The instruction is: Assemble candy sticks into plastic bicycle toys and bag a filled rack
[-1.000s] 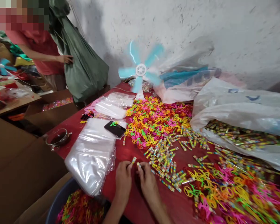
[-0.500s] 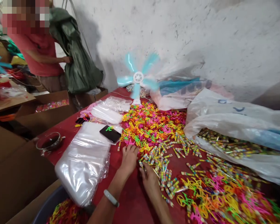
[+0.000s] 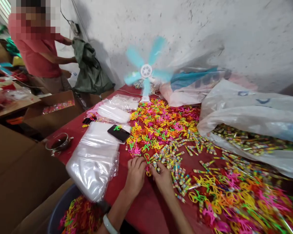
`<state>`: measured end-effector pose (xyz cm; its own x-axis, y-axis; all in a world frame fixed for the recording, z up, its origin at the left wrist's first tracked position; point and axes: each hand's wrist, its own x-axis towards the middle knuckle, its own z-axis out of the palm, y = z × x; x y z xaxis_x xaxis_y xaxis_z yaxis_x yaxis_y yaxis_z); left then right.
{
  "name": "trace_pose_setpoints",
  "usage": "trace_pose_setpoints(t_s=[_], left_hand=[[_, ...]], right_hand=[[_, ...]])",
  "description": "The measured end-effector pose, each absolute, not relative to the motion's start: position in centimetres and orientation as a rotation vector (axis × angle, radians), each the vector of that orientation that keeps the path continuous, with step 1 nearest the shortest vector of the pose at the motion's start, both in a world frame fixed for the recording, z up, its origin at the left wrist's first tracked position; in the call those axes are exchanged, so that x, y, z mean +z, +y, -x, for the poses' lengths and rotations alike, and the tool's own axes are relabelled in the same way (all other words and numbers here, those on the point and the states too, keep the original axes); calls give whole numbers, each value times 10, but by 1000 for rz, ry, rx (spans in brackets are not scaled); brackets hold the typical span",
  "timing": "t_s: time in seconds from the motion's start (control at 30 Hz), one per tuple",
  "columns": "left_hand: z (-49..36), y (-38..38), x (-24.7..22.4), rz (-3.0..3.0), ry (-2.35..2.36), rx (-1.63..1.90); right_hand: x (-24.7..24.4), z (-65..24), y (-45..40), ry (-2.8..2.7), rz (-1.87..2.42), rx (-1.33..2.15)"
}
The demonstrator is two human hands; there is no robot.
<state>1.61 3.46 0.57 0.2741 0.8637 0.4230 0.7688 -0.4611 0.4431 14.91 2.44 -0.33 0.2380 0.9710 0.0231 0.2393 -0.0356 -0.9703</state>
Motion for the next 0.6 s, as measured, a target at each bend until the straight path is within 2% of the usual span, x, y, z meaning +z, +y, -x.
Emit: trace_pose_setpoints(t_s=[0.17, 0.33, 0.47, 0.6], left_hand=[[-11, 21, -2, -1712, 1530, 1051], [-17, 12, 20, -1071, 1319, 1000], [-17, 11, 41, -908, 1225, 977], [-21, 6, 41, -917, 1164, 922]], right_hand=[[-5, -162, 5, -1115, 1529, 960], [3, -161, -6, -1212, 1477, 908], [10, -163, -9, -1341, 1480, 806], [10, -153, -17, -1323, 1611, 729]])
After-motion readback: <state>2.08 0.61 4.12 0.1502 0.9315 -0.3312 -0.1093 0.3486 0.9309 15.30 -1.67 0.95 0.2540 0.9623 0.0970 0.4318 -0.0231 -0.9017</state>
